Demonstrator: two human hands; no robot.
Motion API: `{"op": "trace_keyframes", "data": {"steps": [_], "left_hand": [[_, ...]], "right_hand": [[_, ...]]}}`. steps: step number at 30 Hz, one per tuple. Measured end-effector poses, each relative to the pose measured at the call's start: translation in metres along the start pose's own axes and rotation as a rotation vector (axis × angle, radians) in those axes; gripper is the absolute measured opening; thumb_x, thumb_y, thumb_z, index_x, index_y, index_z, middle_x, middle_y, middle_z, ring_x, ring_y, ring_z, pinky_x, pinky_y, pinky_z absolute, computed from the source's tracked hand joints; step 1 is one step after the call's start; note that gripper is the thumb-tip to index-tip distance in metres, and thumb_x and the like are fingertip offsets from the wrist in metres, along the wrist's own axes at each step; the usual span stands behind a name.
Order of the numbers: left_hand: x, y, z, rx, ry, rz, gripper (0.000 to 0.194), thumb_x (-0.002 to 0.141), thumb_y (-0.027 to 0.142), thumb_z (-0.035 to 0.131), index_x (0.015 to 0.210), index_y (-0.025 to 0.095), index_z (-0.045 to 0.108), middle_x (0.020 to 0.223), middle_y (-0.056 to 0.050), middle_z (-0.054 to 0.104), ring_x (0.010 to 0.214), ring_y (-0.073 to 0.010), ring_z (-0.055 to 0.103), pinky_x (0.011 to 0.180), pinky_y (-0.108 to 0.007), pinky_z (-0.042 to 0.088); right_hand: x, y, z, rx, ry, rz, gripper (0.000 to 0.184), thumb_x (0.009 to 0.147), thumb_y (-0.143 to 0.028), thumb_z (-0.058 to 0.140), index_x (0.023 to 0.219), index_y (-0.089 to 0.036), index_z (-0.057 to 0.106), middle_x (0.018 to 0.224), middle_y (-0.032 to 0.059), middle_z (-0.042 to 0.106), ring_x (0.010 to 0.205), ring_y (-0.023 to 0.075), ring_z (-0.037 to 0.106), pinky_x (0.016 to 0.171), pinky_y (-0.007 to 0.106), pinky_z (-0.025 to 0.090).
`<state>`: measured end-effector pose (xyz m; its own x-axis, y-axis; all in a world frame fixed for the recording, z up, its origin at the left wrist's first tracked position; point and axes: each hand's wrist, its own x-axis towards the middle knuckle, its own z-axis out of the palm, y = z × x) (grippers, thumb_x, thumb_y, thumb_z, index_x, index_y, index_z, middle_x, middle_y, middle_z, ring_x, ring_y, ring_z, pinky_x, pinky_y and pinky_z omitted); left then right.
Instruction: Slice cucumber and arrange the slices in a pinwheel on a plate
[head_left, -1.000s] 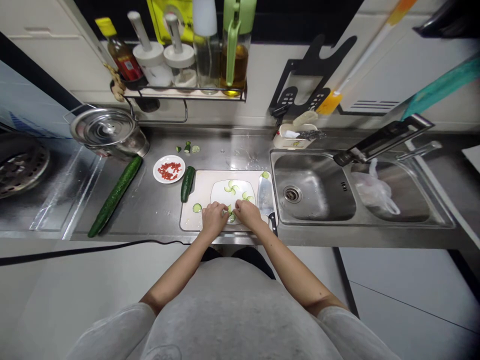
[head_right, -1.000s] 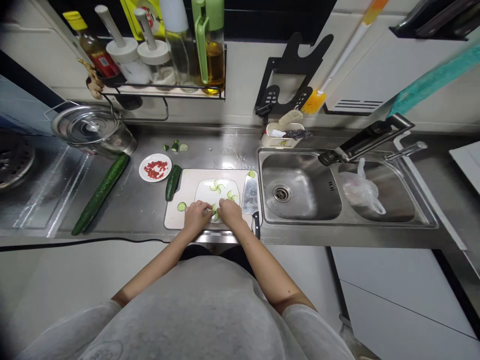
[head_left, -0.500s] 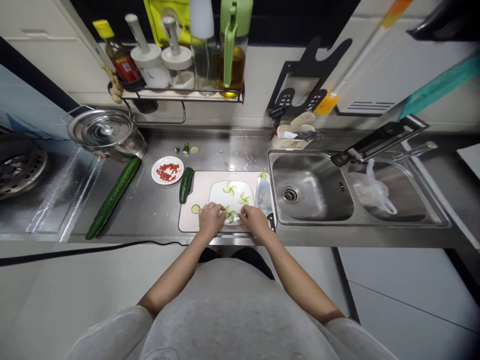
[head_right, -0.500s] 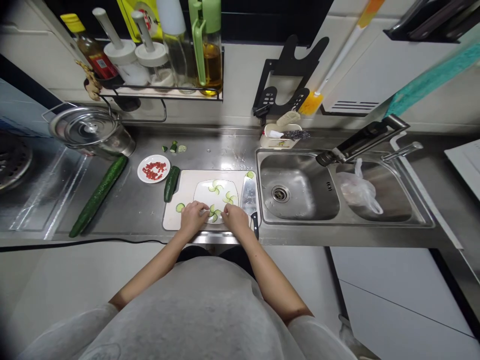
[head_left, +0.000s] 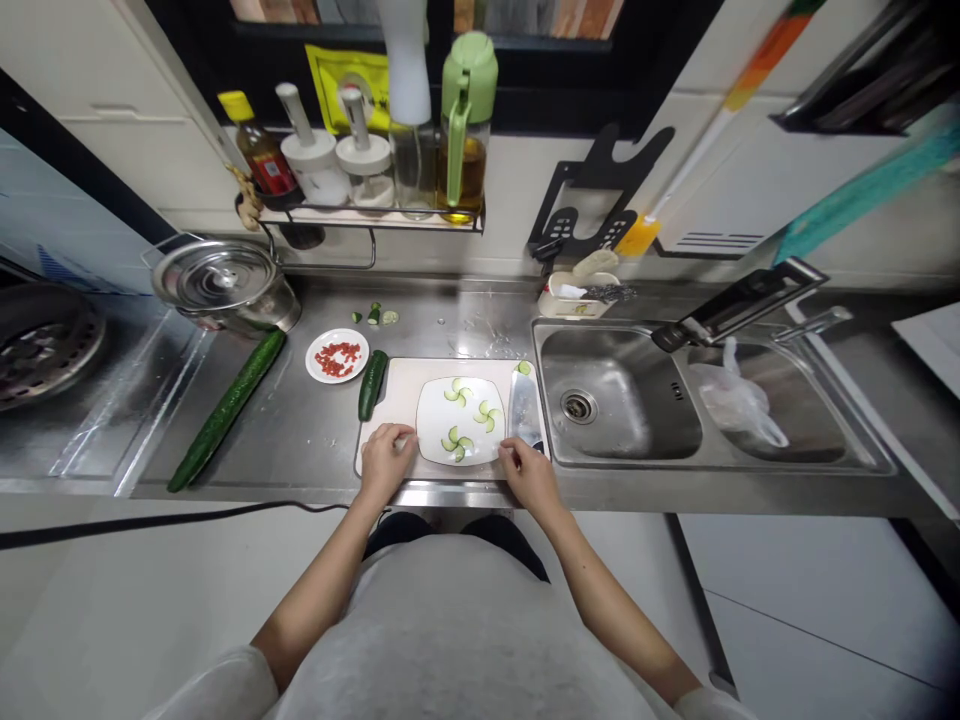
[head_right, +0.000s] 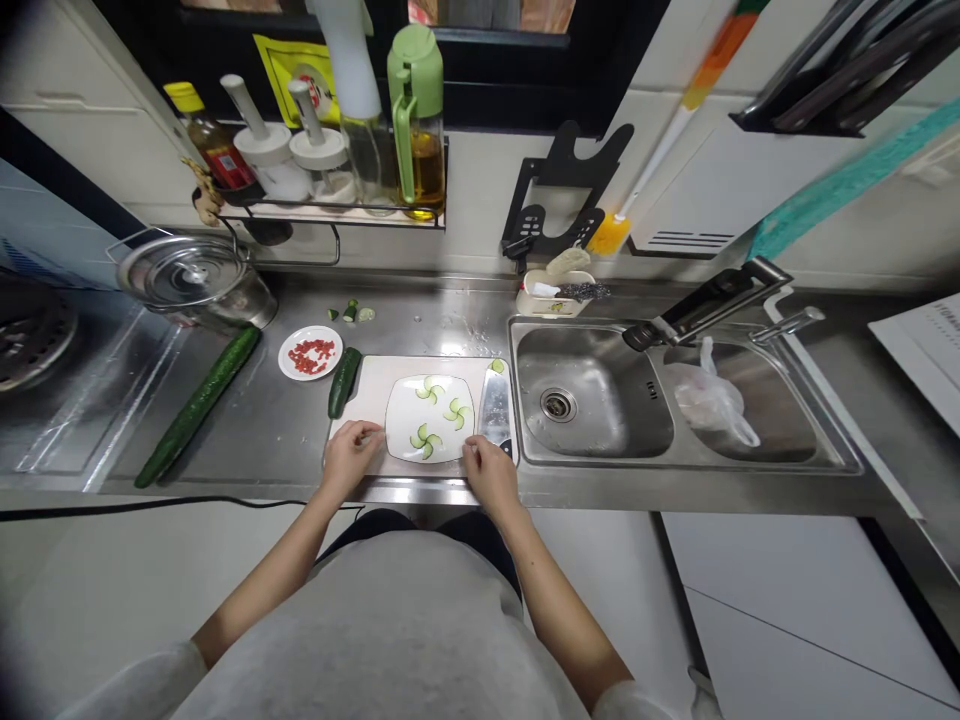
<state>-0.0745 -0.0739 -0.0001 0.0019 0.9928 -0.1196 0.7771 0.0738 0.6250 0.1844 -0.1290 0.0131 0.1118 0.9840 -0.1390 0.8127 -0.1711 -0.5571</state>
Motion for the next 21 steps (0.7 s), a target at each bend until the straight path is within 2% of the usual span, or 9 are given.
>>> {"op": "trace_keyframes", "data": {"steps": [4,7,10,15,21], "left_hand": [[0.001,-0.027,-0.011,0.099,0.048,-0.116,0.022,0.083,0.036,0.055,0.097,0.024,0.067,0.094,-0.004,0.066,0.089,-0.0197,0.059,0.080,-0.031,0.040],[0.004,-0.036,-0.015,0.187,0.063,-0.153,0.026,0.084,0.038,0.054,0.103,0.024,0.066,0.097,-0.006,0.066,0.095,-0.0225,0.059,0.082,-0.033,0.039],[0.006,-0.036,-0.014,0.230,0.053,-0.157,0.029,0.085,0.038,0.053,0.106,0.023,0.065,0.101,-0.008,0.066,0.097,-0.0240,0.059,0.084,-0.035,0.038],[0.009,-0.032,-0.005,0.280,0.055,-0.184,0.026,0.086,0.038,0.052,0.101,0.022,0.066,0.100,-0.009,0.065,0.096,-0.0249,0.058,0.085,-0.036,0.036],[0.014,-0.033,-0.003,0.203,0.051,-0.207,0.019,0.083,0.031,0.056,0.097,0.021,0.064,0.099,-0.007,0.065,0.096,-0.0221,0.058,0.084,-0.033,0.037]], "right_hand": [[-0.002,0.008,0.001,0.029,0.042,-0.003,0.038,0.090,-0.041,0.037,0.104,-0.018,0.064,0.073,0.0031,0.064,0.067,0.0169,0.057,0.064,0.025,0.037],[-0.002,0.009,0.001,0.034,0.049,-0.025,0.040,0.090,-0.042,0.036,0.104,-0.018,0.065,0.072,0.0039,0.064,0.066,0.0173,0.057,0.064,0.025,0.038],[-0.001,0.008,0.002,0.028,0.051,-0.030,0.041,0.090,-0.044,0.036,0.104,-0.018,0.065,0.072,0.0048,0.065,0.065,0.0181,0.058,0.064,0.026,0.039],[0.000,0.006,0.005,0.018,0.046,-0.064,0.042,0.090,-0.046,0.035,0.104,-0.019,0.065,0.074,0.0055,0.066,0.065,0.0189,0.059,0.064,0.027,0.040],[0.003,0.000,0.010,0.003,0.036,-0.092,0.042,0.090,-0.047,0.036,0.102,-0.020,0.065,0.072,0.0052,0.066,0.063,0.0189,0.058,0.062,0.027,0.039]]}}
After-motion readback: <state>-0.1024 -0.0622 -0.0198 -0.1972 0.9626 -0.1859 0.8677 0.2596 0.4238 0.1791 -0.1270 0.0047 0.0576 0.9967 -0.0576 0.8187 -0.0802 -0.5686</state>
